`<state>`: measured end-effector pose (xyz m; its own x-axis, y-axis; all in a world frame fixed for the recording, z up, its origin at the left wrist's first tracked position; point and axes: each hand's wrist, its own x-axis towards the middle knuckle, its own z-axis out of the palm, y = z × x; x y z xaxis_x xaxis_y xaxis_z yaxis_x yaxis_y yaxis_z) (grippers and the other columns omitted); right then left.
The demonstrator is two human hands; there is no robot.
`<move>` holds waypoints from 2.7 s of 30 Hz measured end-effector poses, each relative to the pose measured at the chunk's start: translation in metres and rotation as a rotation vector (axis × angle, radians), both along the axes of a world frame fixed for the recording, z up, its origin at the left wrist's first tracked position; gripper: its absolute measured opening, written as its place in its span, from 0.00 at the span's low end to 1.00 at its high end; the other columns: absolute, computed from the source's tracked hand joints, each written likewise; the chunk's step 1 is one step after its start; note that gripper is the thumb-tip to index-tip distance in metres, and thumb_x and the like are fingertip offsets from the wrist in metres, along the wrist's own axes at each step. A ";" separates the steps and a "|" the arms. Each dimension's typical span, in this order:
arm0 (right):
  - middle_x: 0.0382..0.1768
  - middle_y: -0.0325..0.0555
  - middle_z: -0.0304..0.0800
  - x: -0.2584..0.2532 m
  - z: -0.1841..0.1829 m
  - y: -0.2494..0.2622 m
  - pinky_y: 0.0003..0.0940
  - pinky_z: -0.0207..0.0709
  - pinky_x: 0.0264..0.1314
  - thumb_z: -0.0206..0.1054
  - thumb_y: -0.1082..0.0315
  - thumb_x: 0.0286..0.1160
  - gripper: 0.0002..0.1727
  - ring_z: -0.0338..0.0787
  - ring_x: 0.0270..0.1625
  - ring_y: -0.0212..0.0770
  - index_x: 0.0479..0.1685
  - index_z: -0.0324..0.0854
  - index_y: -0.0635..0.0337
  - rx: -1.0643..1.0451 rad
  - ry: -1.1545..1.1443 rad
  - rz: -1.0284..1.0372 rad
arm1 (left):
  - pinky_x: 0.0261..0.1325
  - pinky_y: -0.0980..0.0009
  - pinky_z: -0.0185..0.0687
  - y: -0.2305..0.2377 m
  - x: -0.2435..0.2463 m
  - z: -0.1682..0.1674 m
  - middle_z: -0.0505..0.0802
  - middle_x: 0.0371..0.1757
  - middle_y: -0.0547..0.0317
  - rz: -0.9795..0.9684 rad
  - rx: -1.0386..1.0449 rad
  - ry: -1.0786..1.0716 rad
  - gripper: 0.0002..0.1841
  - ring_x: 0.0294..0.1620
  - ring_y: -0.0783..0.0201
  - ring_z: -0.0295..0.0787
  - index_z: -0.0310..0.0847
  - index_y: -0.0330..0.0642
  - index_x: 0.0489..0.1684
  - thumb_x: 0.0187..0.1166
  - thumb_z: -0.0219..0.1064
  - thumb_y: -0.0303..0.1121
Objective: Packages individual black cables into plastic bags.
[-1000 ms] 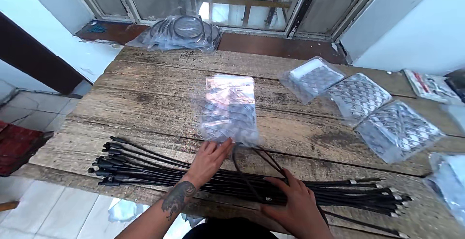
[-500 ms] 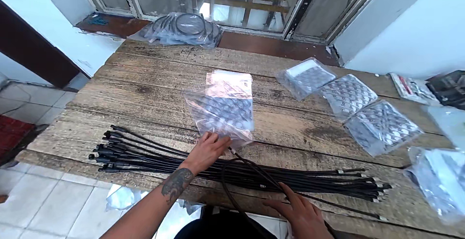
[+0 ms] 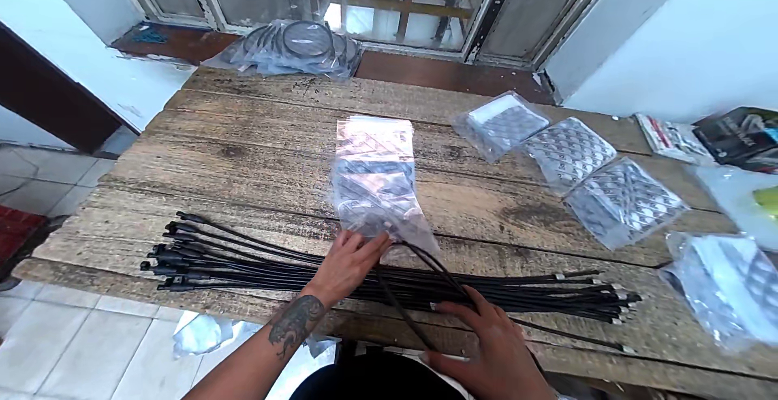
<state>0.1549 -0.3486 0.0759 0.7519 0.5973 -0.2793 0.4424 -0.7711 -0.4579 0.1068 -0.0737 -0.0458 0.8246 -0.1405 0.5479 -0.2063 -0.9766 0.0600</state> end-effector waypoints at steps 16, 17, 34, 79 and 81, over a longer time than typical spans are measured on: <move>0.81 0.66 0.72 0.004 -0.078 0.070 0.55 0.66 0.85 0.82 0.40 0.56 0.57 0.73 0.84 0.58 0.85 0.66 0.66 0.231 0.079 -0.513 | 0.60 0.54 0.88 -0.084 -0.042 0.021 0.90 0.54 0.42 0.375 -0.801 0.381 0.17 0.56 0.49 0.91 0.85 0.35 0.55 0.78 0.67 0.39; 0.85 0.68 0.65 0.001 -0.082 0.074 0.60 0.63 0.85 0.82 0.37 0.53 0.59 0.67 0.86 0.62 0.87 0.65 0.62 0.170 0.072 -0.524 | 0.64 0.50 0.85 -0.081 -0.043 0.025 0.91 0.53 0.40 0.417 -0.866 0.644 0.19 0.57 0.47 0.91 0.86 0.33 0.53 0.83 0.62 0.43; 0.48 0.53 0.93 0.000 -0.144 0.017 0.50 0.83 0.70 0.73 0.77 0.62 0.21 0.91 0.61 0.57 0.55 0.92 0.46 0.304 -0.627 0.536 | 0.66 0.45 0.80 -0.058 -0.086 0.001 0.93 0.48 0.38 0.261 -0.919 1.036 0.19 0.55 0.43 0.90 0.89 0.29 0.43 0.85 0.59 0.39; 0.58 0.53 0.90 0.043 -0.078 0.108 0.36 0.90 0.58 0.66 0.69 0.81 0.30 0.94 0.53 0.37 0.80 0.65 0.71 0.742 0.632 -0.184 | 0.54 0.64 0.92 0.000 -0.079 0.040 0.95 0.42 0.51 0.559 -1.541 0.270 0.23 0.43 0.65 0.95 0.78 0.24 0.61 0.70 0.76 0.26; 0.59 0.58 0.88 0.089 -0.028 0.176 0.42 0.88 0.58 0.57 0.64 0.89 0.30 0.93 0.52 0.42 0.87 0.59 0.67 0.869 0.578 -0.156 | 0.53 0.65 0.92 0.057 -0.029 0.096 0.94 0.45 0.51 0.499 -1.769 0.098 0.16 0.44 0.64 0.94 0.74 0.27 0.64 0.84 0.63 0.27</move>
